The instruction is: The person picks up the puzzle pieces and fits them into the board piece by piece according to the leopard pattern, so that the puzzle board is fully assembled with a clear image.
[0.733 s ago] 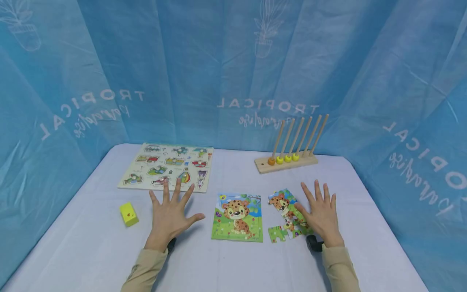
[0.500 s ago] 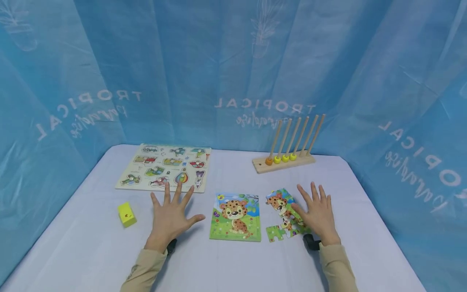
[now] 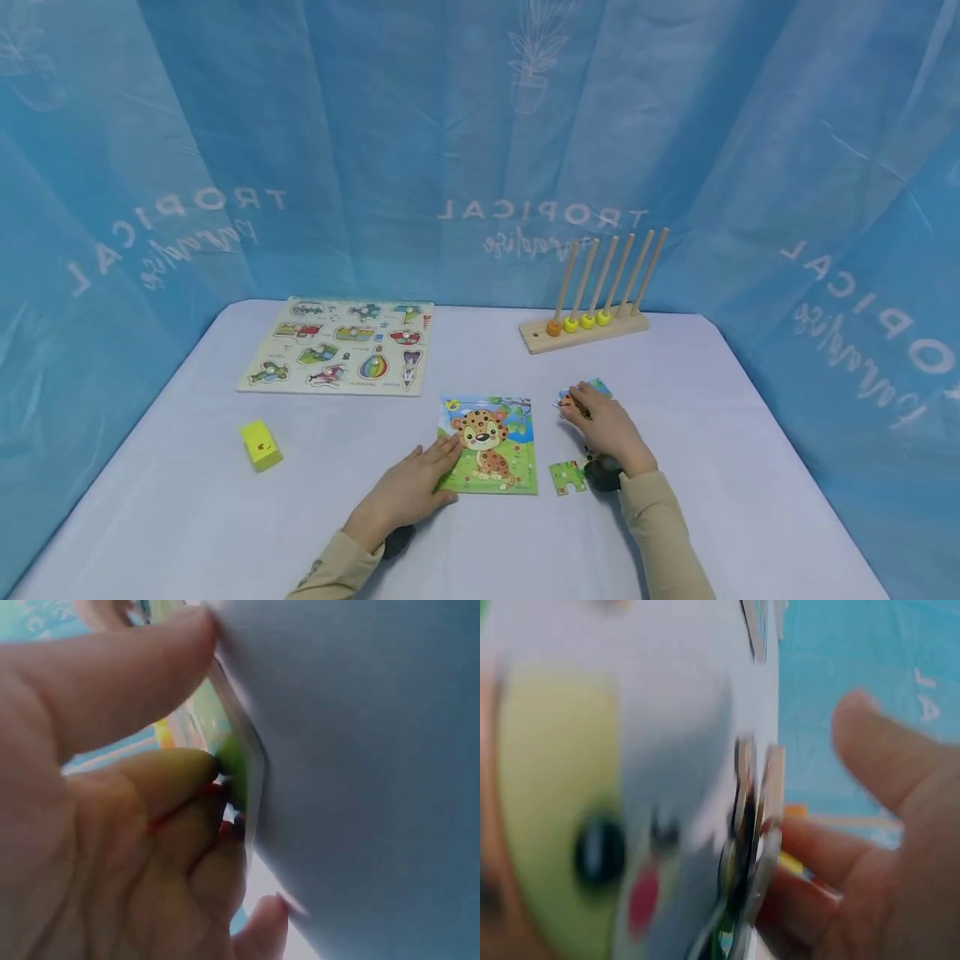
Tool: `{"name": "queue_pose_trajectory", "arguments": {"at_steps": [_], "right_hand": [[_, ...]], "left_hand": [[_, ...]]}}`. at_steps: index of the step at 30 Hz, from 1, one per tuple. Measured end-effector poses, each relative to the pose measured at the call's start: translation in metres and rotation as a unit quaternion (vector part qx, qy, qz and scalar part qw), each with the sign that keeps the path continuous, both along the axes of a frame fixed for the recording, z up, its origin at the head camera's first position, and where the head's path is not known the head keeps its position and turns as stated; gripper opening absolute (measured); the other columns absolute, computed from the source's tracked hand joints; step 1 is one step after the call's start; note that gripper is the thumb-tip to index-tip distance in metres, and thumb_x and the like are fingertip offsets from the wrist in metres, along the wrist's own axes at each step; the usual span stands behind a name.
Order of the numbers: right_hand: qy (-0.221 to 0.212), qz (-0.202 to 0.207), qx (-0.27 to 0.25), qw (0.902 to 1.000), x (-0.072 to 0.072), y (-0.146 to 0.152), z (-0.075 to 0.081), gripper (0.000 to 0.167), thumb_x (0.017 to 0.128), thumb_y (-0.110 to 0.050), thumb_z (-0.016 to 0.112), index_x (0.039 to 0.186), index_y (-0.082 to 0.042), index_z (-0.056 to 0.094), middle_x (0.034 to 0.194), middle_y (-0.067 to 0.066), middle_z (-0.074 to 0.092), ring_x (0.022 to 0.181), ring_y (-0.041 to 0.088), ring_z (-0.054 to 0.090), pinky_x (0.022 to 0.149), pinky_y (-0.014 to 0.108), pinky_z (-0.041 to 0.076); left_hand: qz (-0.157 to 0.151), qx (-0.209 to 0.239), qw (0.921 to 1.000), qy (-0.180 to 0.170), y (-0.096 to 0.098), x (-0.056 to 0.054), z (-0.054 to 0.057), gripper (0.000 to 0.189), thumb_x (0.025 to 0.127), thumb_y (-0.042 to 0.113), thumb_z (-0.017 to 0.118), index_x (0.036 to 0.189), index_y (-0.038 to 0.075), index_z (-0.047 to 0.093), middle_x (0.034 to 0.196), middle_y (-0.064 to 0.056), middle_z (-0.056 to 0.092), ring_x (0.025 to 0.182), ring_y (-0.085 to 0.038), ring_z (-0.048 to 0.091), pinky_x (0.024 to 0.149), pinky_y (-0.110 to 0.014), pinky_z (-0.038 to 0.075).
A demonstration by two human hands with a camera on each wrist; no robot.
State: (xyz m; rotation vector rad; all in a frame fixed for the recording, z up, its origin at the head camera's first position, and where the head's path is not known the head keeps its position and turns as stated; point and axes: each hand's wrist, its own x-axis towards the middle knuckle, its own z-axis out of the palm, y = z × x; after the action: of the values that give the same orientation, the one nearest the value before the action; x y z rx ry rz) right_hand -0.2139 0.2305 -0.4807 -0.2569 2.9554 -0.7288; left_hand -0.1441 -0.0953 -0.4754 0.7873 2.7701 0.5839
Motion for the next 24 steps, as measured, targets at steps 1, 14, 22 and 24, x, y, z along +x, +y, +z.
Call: {"name": "queue_pose_trajectory", "arguments": {"at_steps": [1, 14, 22, 24], "right_hand": [[-0.005, -0.014, 0.020, 0.9997, 0.000, 0.003, 0.000, 0.062, 0.101, -0.042, 0.046, 0.149, -0.004, 0.037, 0.155, 0.023, 0.031, 0.143, 0.045, 0.028, 0.115, 0.067, 0.020], [0.090, -0.057, 0.083, 0.9908, -0.007, -0.005, -0.005, 0.054, 0.084, -0.026, 0.076, 0.131, -0.005, 0.060, 0.133, 0.022, 0.058, 0.118, 0.045, 0.051, 0.097, 0.059, 0.045], [0.036, -0.080, 0.022, 0.9959, -0.030, -0.019, -0.003, 0.049, 0.083, -0.015, 0.076, 0.128, -0.005, 0.060, 0.115, 0.021, 0.061, 0.108, 0.042, 0.054, 0.088, 0.057, 0.045], [0.031, -0.083, -0.021, 0.9959, -0.033, -0.020, -0.003, 0.046, 0.083, -0.014, 0.076, 0.125, -0.004, 0.059, 0.109, 0.020, 0.059, 0.100, 0.037, 0.054, 0.082, 0.050, 0.046]], "left_hand": [[0.000, 0.002, 1.0000, -0.003, 0.001, 0.000, -0.001, 0.070, 0.089, 0.028, 0.069, 0.146, 0.001, 0.041, 0.156, -0.012, 0.036, 0.144, -0.034, 0.034, 0.117, -0.056, 0.030], [-0.009, 0.002, 1.0000, -0.004, -0.002, 0.003, -0.001, 0.066, 0.091, 0.026, 0.066, 0.146, -0.001, 0.040, 0.156, -0.014, 0.035, 0.144, -0.035, 0.033, 0.116, -0.058, 0.029], [-0.007, -0.012, 0.9999, 0.004, -0.001, 0.004, -0.004, 0.062, 0.094, 0.024, 0.061, 0.147, 0.001, 0.038, 0.157, -0.013, 0.033, 0.146, -0.035, 0.028, 0.117, -0.057, 0.028], [-0.008, -0.012, 0.9999, 0.006, -0.001, 0.005, -0.003, 0.061, 0.095, 0.023, 0.060, 0.147, 0.001, 0.039, 0.157, -0.014, 0.033, 0.146, -0.035, 0.028, 0.117, -0.056, 0.029]]}}
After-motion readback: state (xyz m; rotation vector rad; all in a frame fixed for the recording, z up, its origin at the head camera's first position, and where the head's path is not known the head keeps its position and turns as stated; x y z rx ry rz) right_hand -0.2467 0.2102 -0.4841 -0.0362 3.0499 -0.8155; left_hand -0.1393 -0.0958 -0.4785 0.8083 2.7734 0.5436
